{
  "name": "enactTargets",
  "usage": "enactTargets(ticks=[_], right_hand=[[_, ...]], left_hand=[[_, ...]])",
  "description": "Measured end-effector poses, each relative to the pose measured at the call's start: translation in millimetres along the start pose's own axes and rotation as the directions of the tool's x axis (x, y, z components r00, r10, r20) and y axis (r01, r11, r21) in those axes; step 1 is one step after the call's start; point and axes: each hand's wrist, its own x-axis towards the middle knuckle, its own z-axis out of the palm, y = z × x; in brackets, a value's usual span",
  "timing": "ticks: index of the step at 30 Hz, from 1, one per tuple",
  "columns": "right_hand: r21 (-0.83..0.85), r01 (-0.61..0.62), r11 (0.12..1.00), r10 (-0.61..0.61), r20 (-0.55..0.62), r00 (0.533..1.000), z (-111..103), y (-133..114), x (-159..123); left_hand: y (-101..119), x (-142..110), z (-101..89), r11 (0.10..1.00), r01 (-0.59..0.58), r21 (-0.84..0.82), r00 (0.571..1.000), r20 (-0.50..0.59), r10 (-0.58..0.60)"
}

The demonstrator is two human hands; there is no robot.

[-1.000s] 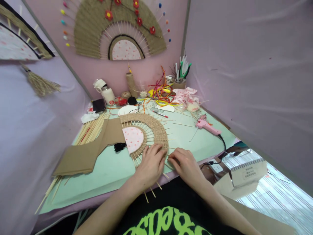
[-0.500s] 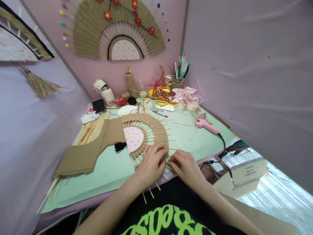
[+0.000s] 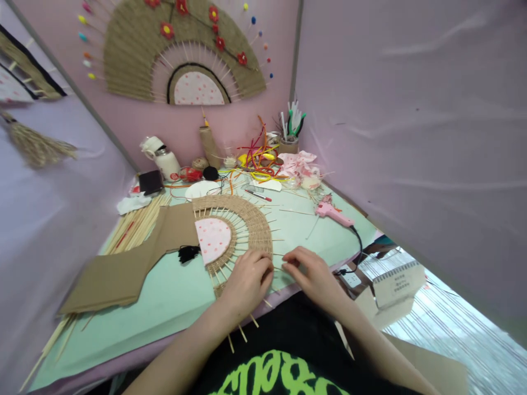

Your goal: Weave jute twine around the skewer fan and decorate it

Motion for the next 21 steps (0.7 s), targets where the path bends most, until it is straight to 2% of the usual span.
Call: enactTargets(ticks=[2,4,5,8,11,13,17,21], right_hand=[[-0.084,-0.048,0.995,0.033,-0.167,0.985,-19.8,21.7,10.7],[-0.259,-0.152,0.954,0.051,-0.358,0.932,-42.0,51.8,23.2],[-0.346,-0.215,0.913,0.058,-0.411,0.91,-52.2,68.2,29.5],[-0.521,-0.357,0.775,0.132,-0.419,0.898,-72.5,111.6,46.0],[-0.604,-0.333,0.724,0.175,-0.306,0.936,-76.3,134.7,57.3],[-0.62,-0.319,0.717,0.19,-0.266,0.945,-74.2,139.7,62.1],[-0.596,-0.345,0.725,0.192,-0.306,0.932,-70.9,141.8,65.8],[-0.517,-0.316,0.795,0.179,-0.298,0.938,-73.8,138.9,56.8]], left_hand=[[-0.7,0.2,0.1,1.0,-0.013,-0.006,1.0,-0.008,0.013],[-1.1,0.1,0.2,1.0,-0.017,-0.009,1.0,-0.018,0.017],[-1.1,0.0,0.1,1.0,-0.014,-0.008,1.0,-0.022,0.014],[-1.1,-0.9,-0.5,1.0,-0.005,-0.012,1.0,-0.026,0.005],[-1.9,-2.3,-1.3,0.999,-0.007,-0.036,0.999,-0.036,0.006],[-3.0,-3.1,-1.5,0.999,-0.004,-0.046,0.999,-0.045,0.002],[-4.0,-4.3,-1.4,0.999,-0.004,-0.042,0.999,-0.038,0.002],[-2.1,-6.6,-3.0,0.999,-0.021,-0.025,1.0,-0.021,0.02]])
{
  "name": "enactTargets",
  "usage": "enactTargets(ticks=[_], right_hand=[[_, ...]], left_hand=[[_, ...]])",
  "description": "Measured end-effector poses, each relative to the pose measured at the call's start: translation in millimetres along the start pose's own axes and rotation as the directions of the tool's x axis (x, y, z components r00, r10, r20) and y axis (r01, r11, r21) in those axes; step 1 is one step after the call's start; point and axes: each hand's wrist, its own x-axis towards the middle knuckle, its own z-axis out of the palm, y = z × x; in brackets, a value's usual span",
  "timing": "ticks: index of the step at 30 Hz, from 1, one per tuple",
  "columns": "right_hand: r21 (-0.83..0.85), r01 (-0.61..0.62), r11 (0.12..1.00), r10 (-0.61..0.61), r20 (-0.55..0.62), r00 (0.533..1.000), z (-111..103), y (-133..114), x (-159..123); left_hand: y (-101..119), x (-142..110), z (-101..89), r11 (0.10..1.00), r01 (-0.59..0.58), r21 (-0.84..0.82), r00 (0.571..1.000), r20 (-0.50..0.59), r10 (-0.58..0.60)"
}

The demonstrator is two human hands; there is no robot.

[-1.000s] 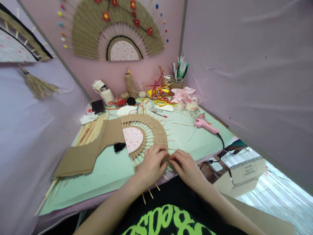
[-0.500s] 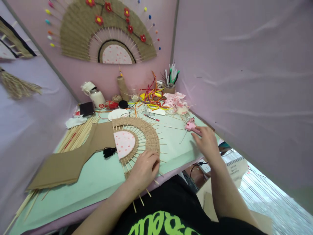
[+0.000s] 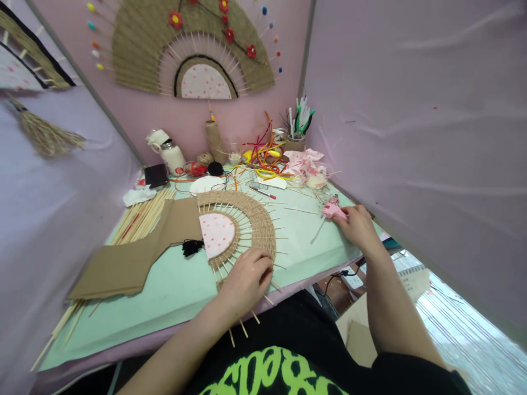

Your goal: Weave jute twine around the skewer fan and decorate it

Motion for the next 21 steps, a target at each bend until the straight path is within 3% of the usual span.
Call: enactTargets(ticks=[6,9,13,15,17,21], right_hand=[[0.312,-0.038,0.949,0.028,0.039,0.999,-32.2,-13.4,-32.5],[0.495,-0.08,0.865,0.039,0.093,0.995,-44.8,-29.5,-47.9],[0.669,-0.147,0.728,0.021,0.193,0.981,-45.4,-51.9,-63.5],[0.67,-0.119,0.732,0.008,0.167,0.986,-40.5,-59.2,-66.1],[0.624,-0.019,0.781,-0.023,0.058,0.998,-33.4,-61.4,-63.1],[0.375,0.127,0.918,-0.072,-0.156,0.985,-14.1,-51.5,-46.3]], left_hand=[[2.2,-4.5,-9.5,0.999,0.03,-0.044,0.999,0.023,-0.029],[1.5,-5.4,-12.4,0.996,0.081,-0.028,0.995,-0.047,-0.083],[2.1,-8.0,-14.0,0.985,0.125,0.115,0.989,-0.097,-0.115],[1.3,-12.0,-17.7,0.973,0.145,0.18,0.987,-0.102,-0.128],[-2.9,-18.2,-23.7,0.954,0.195,0.227,0.977,-0.136,-0.167],[-22.9,-35.0,-33.8,0.897,0.366,0.246,0.915,-0.273,-0.298]])
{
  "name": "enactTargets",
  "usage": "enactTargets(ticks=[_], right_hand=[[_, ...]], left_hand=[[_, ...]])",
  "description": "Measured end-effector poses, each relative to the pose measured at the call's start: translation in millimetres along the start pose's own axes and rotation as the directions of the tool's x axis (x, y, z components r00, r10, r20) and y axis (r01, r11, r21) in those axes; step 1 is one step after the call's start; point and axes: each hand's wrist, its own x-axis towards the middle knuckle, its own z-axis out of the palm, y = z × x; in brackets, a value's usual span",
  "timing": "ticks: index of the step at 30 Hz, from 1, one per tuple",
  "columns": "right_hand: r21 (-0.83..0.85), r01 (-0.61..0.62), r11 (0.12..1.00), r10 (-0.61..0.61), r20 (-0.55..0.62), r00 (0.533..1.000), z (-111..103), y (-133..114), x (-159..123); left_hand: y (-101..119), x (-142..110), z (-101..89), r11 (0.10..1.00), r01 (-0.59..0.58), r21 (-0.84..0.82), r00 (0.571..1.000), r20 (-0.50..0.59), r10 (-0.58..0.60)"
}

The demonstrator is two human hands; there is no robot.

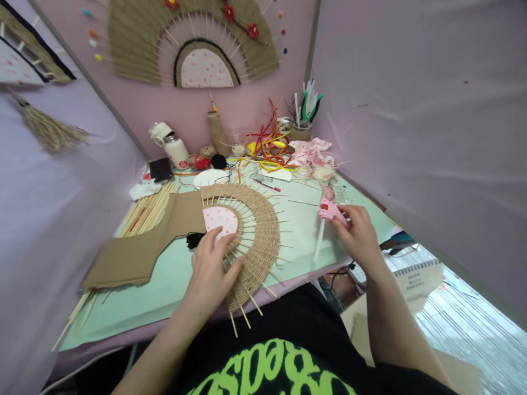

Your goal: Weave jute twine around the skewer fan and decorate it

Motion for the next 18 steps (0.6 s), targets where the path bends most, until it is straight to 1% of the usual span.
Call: enactTargets(ticks=[2,4,6,8,9,10,11,12,13,14,15,16,17,18], right_hand=[[-0.137,0.008,0.991,-0.009,-0.009,1.0,7.2,11.7,5.5],[-0.229,0.016,0.973,-0.01,0.029,1.0,12.3,19.6,7.8],[-0.289,0.016,0.957,-0.007,0.033,0.999,13.5,19.7,6.9],[-0.315,0.001,0.949,-0.011,-0.029,1.0,9.9,9.9,3.1],[-0.307,0.0,0.952,-0.02,-0.063,0.998,6.6,1.4,0.2],[-0.281,0.015,0.96,-0.037,-0.074,0.997,2.8,-9.2,-3.4],[-0.234,0.058,0.971,-0.069,-0.039,0.997,-0.9,-21.1,-7.6],[-0.161,0.131,0.978,-0.125,0.049,0.991,-4.2,-33.7,-12.2],[-0.083,0.214,0.973,-0.198,0.171,0.965,-6.5,-46.3,-17.2],[-0.017,0.276,0.961,-0.259,0.294,0.92,-7.7,-58.0,-22.2],[0.034,0.318,0.948,-0.304,0.398,0.865,-7.8,-68.4,-27.0],[0.069,0.343,0.937,-0.334,0.471,0.816,-6.8,-76.9,-31.5],[0.091,0.361,0.928,-0.355,0.513,0.782,-5.1,-83.4,-35.3],[0.104,0.371,0.923,-0.366,0.538,0.76,-2.8,-88.0,-38.5]], left_hand=[[-12.7,-4.0,1.6,0.999,0.04,-0.009,0.999,-0.034,-0.04],[-21.2,-8.4,4.3,0.999,0.02,-0.05,0.998,-0.05,-0.022],[-25.3,-12.8,6.1,0.996,-0.017,-0.091,0.999,-0.053,0.012],[-26.8,-16.9,6.5,0.992,-0.04,-0.123,0.998,-0.055,0.033],[-27.3,-18.8,6.5,0.989,-0.048,-0.136,0.997,-0.059,0.04],[-27.8,-20.8,6.4,0.987,-0.057,-0.147,0.997,-0.065,0.048],[-28.5,-22.8,6.4,0.985,-0.068,-0.156,0.996,-0.071,0.058],[-29.3,-24.9,6.5,0.983,-0.085,-0.161,0.994,-0.075,0.074],[-30.1,-27.0,6.5,0.98,-0.112,-0.164,0.992,-0.071,0.101],[-31.0,-29.1,6.2,0.976,-0.147,-0.163,0.989,-0.059,0.139],[-31.9,-31.2,5.4,0.969,-0.188,-0.158,0.982,-0.033,0.185],[-32.7,-33.1,4.1,0.961,-0.232,-0.151,0.972,0.006,0.236],[-33.2,-34.7,2.1,0.951,-0.275,-0.144,0.957,0.055,0.285],[-33.6,-36.0,-0.5,0.94,-0.311,-0.139,0.939,0.11,0.327]])
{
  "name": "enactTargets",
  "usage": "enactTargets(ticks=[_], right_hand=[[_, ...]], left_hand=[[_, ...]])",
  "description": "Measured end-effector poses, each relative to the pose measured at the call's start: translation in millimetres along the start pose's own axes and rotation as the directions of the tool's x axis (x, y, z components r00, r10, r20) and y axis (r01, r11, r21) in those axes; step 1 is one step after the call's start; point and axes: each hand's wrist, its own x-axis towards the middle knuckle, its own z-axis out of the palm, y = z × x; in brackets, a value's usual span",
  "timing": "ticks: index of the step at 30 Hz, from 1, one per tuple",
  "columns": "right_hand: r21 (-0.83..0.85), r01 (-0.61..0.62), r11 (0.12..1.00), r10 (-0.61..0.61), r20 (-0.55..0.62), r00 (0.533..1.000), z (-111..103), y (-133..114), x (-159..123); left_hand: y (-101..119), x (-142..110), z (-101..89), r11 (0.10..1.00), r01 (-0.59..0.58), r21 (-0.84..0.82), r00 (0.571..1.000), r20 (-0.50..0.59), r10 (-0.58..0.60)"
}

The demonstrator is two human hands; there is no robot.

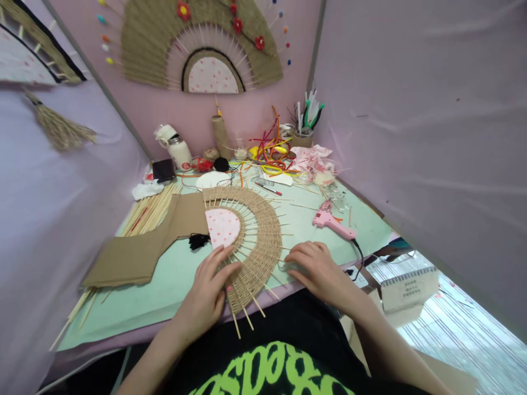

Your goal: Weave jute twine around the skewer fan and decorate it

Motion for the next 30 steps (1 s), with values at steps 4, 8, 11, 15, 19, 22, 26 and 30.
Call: enactTargets(ticks=[4,8,11,15,19,22,26,30], right_hand=[[0.007,0.02,1.0,-0.02,-0.008,1.0,12.8,-5.2,2.4],[0.0,0.063,0.998,-0.062,-0.081,0.995,27.9,-1.7,5.7],[-0.003,0.104,0.995,-0.103,-0.162,0.981,39.7,0.6,7.7],[0.026,0.146,0.989,-0.134,-0.272,0.953,48.2,-0.9,10.0],[0.118,0.184,0.976,-0.13,-0.367,0.921,48.8,-9.1,13.7],[0.223,0.185,0.957,-0.075,-0.427,0.901,47.1,-14.4,17.1],[0.318,0.215,0.923,-0.039,-0.481,0.876,37.3,-18.8,26.6],[0.31,0.305,0.901,-0.097,-0.541,0.836,12.8,-28.7,46.8]], left_hand=[[3.8,-1.9,-11.2,0.997,-0.074,0.007,0.983,0.166,0.072],[10.0,2.5,-16.5,0.993,-0.098,0.065,0.971,0.227,0.081],[12.2,5.5,-13.3,0.987,-0.122,0.105,0.964,0.247,0.093],[7.3,4.5,0.3,0.975,-0.13,0.178,0.978,0.186,0.096],[-0.1,1.3,13.7,0.967,-0.132,0.216,0.991,0.061,0.122],[-1.4,0.9,16.8,0.977,-0.127,0.173,0.989,-0.05,0.137],[2.7,1.6,13.9,0.991,-0.114,0.073,0.98,-0.158,0.124],[9.7,2.8,8.4,0.994,-0.104,-0.02,0.955,-0.283,0.094]])
